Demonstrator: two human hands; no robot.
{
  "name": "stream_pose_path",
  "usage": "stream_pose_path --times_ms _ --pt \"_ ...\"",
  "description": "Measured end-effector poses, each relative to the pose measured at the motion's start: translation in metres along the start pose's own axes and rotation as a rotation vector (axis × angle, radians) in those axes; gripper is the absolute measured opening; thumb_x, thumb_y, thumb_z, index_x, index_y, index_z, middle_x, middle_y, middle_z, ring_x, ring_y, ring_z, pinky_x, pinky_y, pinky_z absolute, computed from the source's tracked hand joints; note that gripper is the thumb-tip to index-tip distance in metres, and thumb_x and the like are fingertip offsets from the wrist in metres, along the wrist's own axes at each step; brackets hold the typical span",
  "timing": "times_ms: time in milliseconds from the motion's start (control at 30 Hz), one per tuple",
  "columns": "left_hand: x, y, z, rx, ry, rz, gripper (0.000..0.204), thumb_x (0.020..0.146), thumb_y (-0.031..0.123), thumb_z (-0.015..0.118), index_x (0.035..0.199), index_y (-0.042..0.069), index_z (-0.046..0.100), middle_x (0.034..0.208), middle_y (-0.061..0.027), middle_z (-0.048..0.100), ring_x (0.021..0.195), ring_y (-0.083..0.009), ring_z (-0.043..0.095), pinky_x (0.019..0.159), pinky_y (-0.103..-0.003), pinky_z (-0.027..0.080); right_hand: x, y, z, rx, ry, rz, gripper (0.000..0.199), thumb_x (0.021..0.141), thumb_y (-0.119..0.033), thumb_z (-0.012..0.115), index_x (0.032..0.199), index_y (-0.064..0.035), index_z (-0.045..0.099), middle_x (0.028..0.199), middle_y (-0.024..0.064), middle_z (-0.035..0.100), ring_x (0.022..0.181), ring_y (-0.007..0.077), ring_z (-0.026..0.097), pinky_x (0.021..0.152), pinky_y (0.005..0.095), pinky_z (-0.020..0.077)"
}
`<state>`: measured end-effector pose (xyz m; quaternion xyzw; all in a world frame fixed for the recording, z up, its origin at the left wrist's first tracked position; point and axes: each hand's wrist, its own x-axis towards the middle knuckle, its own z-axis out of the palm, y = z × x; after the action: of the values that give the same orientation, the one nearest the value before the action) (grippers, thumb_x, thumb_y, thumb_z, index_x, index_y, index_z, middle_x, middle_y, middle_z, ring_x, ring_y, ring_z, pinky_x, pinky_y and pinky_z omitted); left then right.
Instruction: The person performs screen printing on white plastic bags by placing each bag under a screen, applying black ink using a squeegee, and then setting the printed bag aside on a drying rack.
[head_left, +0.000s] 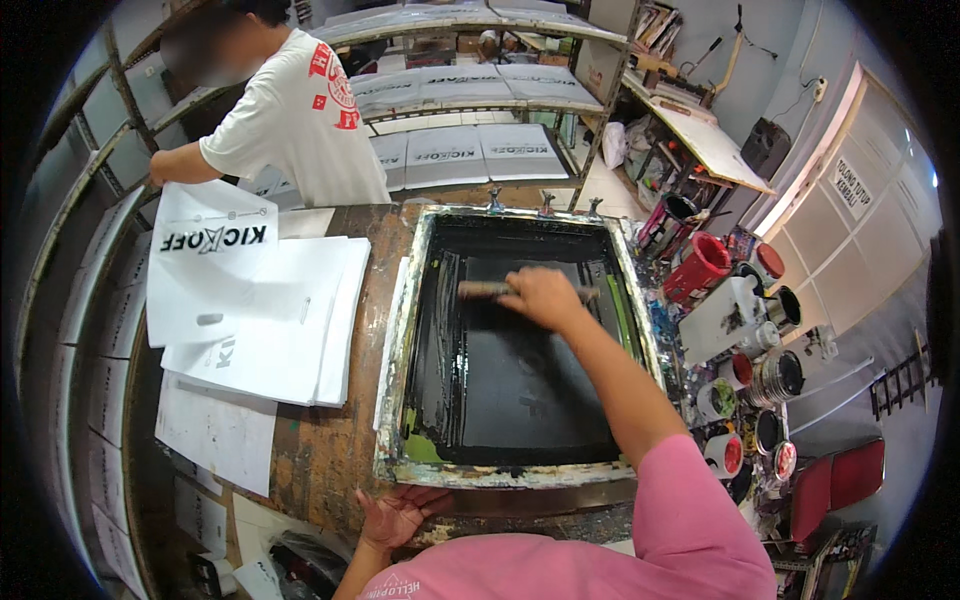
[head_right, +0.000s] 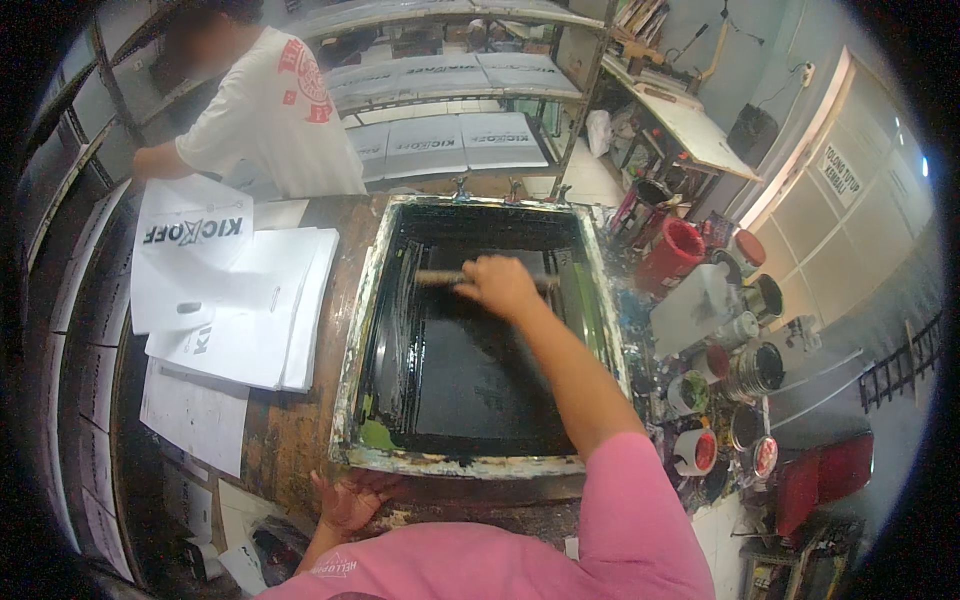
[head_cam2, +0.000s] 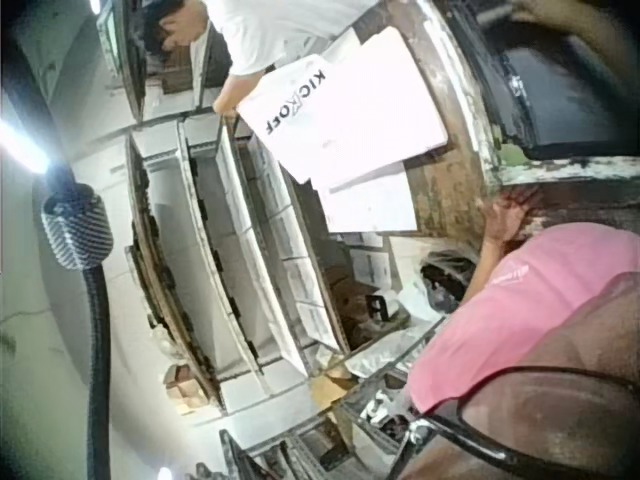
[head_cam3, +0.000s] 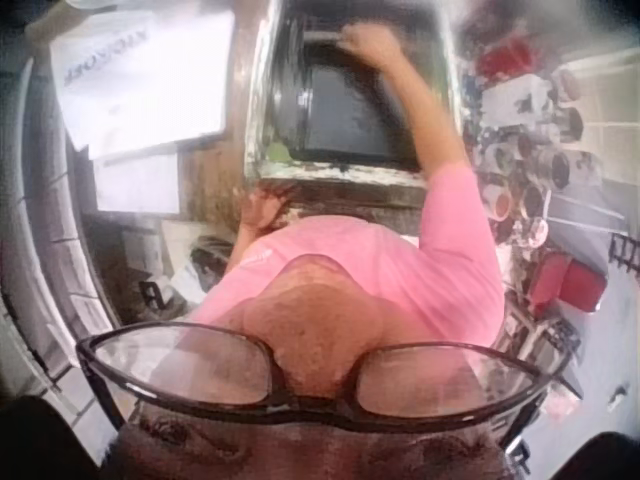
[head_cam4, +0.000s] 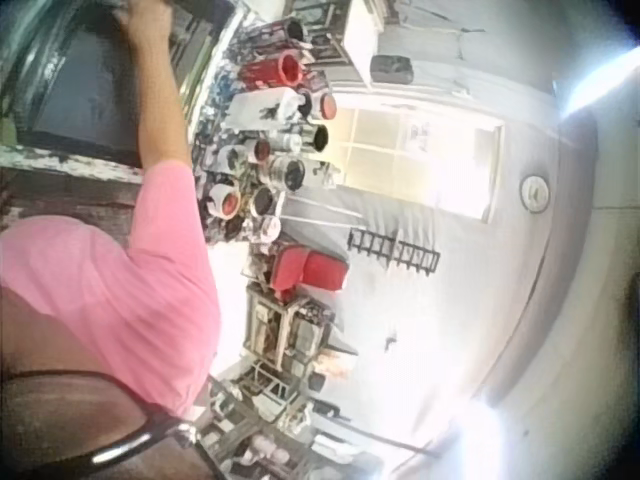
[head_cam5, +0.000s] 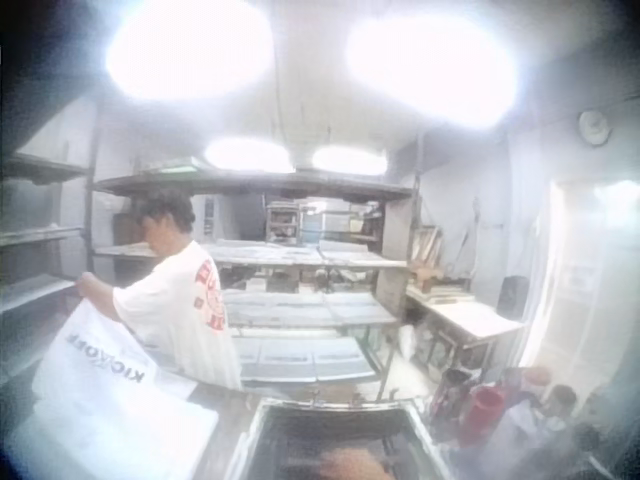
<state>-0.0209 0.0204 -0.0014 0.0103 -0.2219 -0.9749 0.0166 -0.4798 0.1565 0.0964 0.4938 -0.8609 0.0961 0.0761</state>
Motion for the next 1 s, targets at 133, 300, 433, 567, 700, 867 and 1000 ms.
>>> stream_pose_path --times_ms 133,300,433,567,700,867,1000 --pt "0.0 -0.001 -0.006 -0.011 0.003 -0.008 0.099 0.084 0.09 0.025 0.141 0.016 0.059 0.146 -0.0144 0.056 0.139 -0.0408 0.047 0.12 -0.065 0.021 -0.095 -0.084 -0.043 0.067 -0.086 0.053 0.038 0.094 -0.043 0.064 0.104 -0.0072 0.056 0.09 0.0163 0.068 0.083 0.0376 0.069 0.069 0.0505 0.0537" --pt "0.002 0.005 0.011 -0.013 -0.085 0.004 0.1 0.082 0.092 0.025 0.143 0.019 0.058 0.149 -0.0142 0.054 0.137 -0.0408 0.049 0.12 -0.065 0.022 -0.184 -0.173 -0.119 0.136 -0.148 0.094 0.04 0.09 -0.039 0.067 0.105 -0.0033 0.057 0.096 0.0162 0.06 0.094 0.0361 0.063 0.074 0.0465 0.0533" --pt "0.023 0.03 0.082 -0.07 -0.264 0.106 0.1 0.083 0.091 0.033 0.149 0.019 0.051 0.154 -0.0147 0.048 0.14 -0.0441 0.043 0.118 -0.069 0.021 -0.182 -0.196 -0.178 -0.036 0.13 0.072 0.036 0.086 -0.034 0.069 0.103 -0.0046 0.058 0.094 0.0142 0.057 0.095 0.0335 0.057 0.089 0.0492 0.0452" --pt "0.075 0.064 0.139 0.098 -0.332 0.197 0.094 0.088 0.084 0.038 0.155 0.019 0.041 0.16 -0.0147 0.038 0.146 -0.0435 0.035 0.118 -0.066 0.023 -0.135 -0.182 -0.216 -0.173 0.406 0.109 0.032 0.083 -0.036 0.069 0.094 -0.0074 0.061 0.087 0.011 0.058 0.09 0.0292 0.057 0.091 0.0517 0.0369" --pt "0.101 0.06 0.106 1.703 0.274 0.322 0.086 0.097 0.073 0.038 0.161 0.016 0.029 0.165 -0.0227 0.024 0.15 -0.0505 0.021 0.117 -0.07 0.015 -0.106 -0.172 -0.243 -0.196 0.519 0.054 0.03 0.084 -0.036 0.067 0.088 -0.0067 0.063 0.081 0.0093 0.06 0.083 0.0289 0.058 0.086 0.0486 0.0375" --pt "0.088 0.009 0.06 2.476 0.56 0.11 0.102 0.089 0.082 0.036 0.161 0.01 0.027 0.165 -0.0299 0.011 0.154 -0.0466 0.002 0.112 -0.074 -0.01 -0.084 -0.16 -0.262 -0.209 0.575 0.041 0.033 0.088 -0.036 0.064 0.088 -0.003 0.066 0.079 0.0125 0.064 0.079 0.031 0.061 0.086 0.0475 0.0383" --pt "0.091 0.002 0.048 2.461 0.51 0.073 0.112 0.086 0.087 0.034 0.159 0.003 0.027 0.165 -0.0306 0.012 0.155 -0.0438 -0.001 0.112 -0.074 -0.013 -0.067 -0.153 -0.276 -0.184 0.558 0.075 0.033 0.088 -0.036 0.064 0.083 -0.003 0.066 0.077 0.013 0.065 0.078 0.0321 0.061 0.083 0.0457 0.0394"
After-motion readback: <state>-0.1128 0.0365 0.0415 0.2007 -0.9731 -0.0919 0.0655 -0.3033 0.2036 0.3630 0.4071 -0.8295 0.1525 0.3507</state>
